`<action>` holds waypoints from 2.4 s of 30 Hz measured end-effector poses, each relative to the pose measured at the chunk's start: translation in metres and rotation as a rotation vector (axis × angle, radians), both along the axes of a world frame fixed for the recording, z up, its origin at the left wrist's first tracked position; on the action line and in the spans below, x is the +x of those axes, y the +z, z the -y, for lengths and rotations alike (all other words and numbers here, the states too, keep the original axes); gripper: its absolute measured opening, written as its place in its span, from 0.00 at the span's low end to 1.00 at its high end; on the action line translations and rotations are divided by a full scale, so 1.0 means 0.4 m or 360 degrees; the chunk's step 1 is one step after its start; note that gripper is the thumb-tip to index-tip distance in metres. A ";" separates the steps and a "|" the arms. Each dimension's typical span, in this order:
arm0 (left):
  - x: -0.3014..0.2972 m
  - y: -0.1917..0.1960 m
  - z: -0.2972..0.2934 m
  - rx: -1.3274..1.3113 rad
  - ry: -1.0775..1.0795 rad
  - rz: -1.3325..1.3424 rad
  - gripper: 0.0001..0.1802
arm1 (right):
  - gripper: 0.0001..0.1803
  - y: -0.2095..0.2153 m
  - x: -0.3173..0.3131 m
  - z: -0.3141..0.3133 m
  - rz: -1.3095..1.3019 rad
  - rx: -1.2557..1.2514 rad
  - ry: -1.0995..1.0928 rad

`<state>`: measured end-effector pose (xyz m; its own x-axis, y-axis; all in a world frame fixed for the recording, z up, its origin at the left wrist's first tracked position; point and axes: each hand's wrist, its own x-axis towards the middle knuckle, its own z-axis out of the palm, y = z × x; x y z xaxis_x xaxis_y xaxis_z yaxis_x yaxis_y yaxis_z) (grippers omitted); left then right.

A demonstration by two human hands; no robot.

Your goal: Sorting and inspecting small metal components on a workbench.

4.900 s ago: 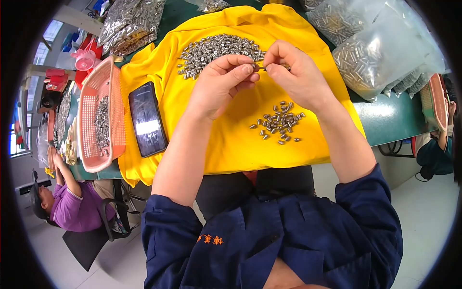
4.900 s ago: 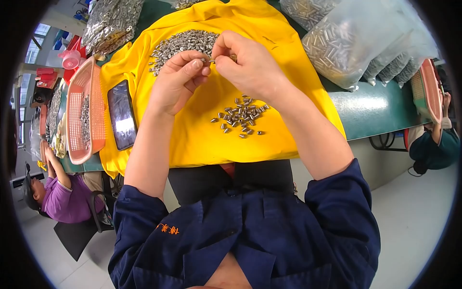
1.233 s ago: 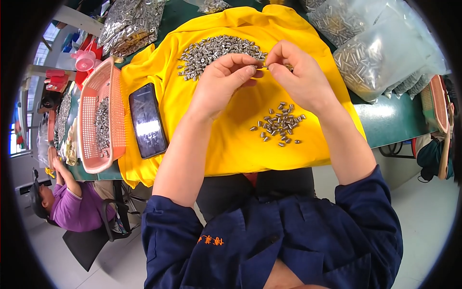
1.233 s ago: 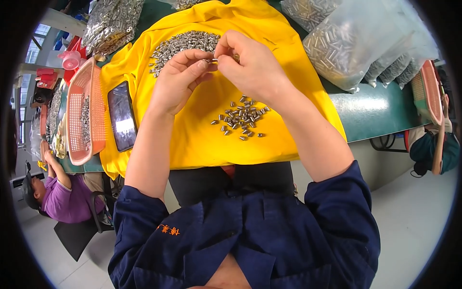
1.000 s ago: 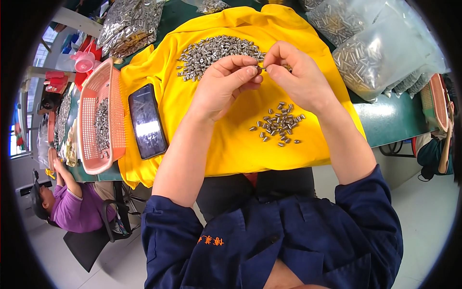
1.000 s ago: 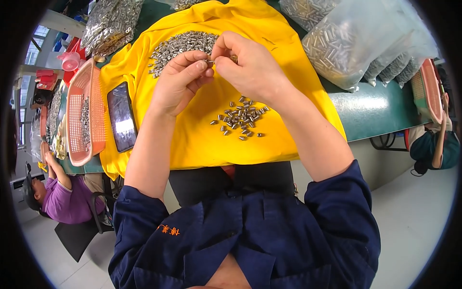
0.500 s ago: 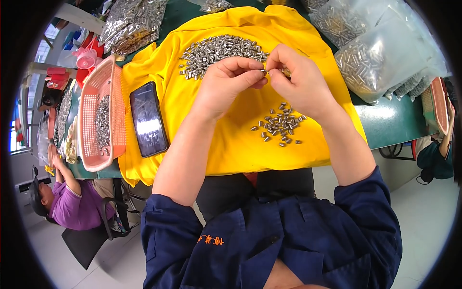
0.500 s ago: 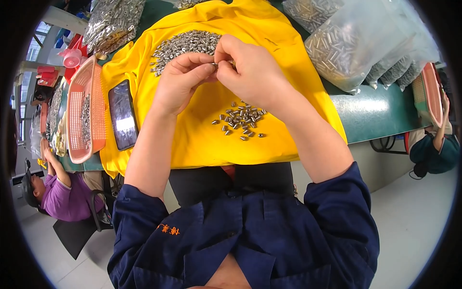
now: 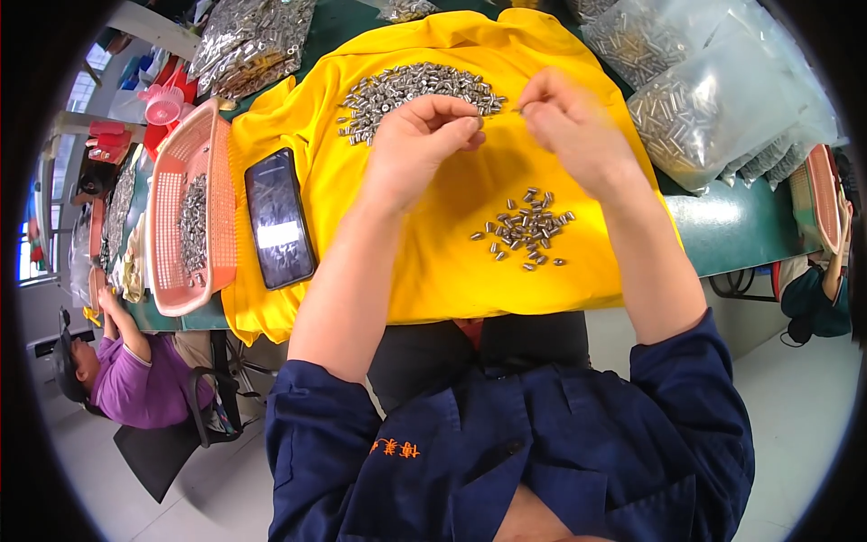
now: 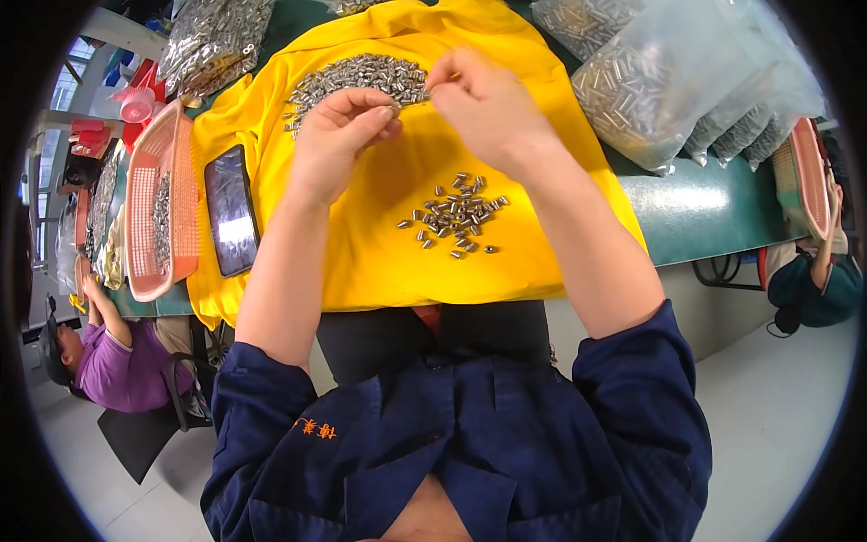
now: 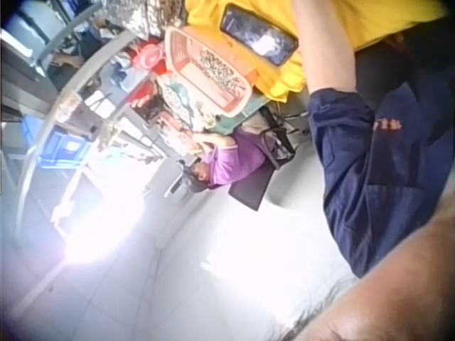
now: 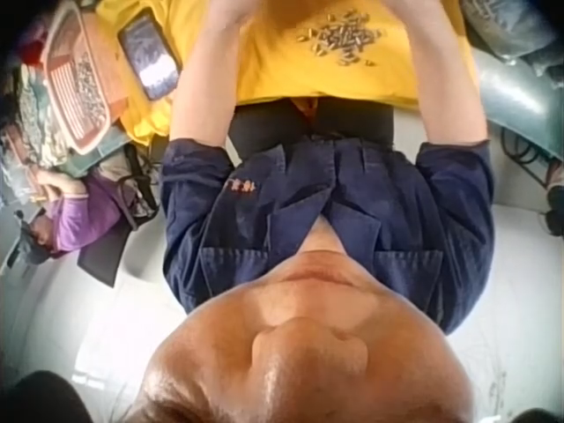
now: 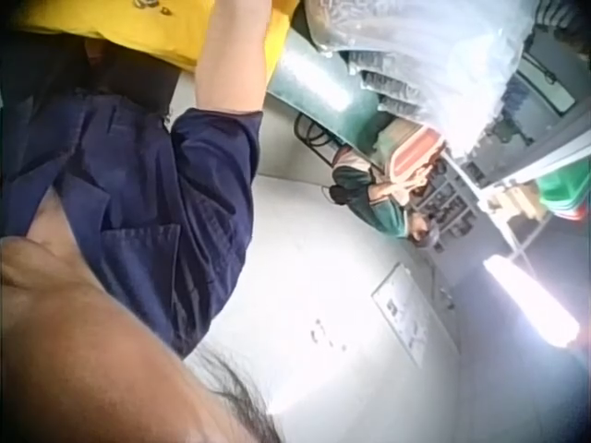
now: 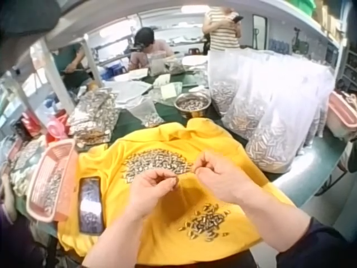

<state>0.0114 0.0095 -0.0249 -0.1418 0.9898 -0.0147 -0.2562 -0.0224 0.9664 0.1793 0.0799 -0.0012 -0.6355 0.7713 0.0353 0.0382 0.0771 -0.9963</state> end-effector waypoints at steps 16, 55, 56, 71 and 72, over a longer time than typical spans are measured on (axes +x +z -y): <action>-0.043 0.017 0.009 0.0419 0.0020 -0.2204 0.08 | 0.04 0.008 -0.004 0.002 0.0004 0.0406 -0.0208; 0.000 0.025 0.011 0.0031 -0.0122 -0.0250 0.08 | 0.04 0.011 -0.010 0.021 0.0003 0.0347 0.0044; 0.001 0.026 0.013 0.0014 -0.0121 -0.0218 0.08 | 0.04 0.011 -0.009 0.021 0.0062 0.0371 0.0074; 0.009 0.034 0.016 0.0019 -0.0139 -0.0240 0.07 | 0.05 0.018 -0.013 0.040 0.0298 0.0819 0.0026; 0.009 0.032 0.016 0.0022 -0.0134 -0.0265 0.07 | 0.05 0.016 -0.015 0.042 0.0299 0.0818 0.0029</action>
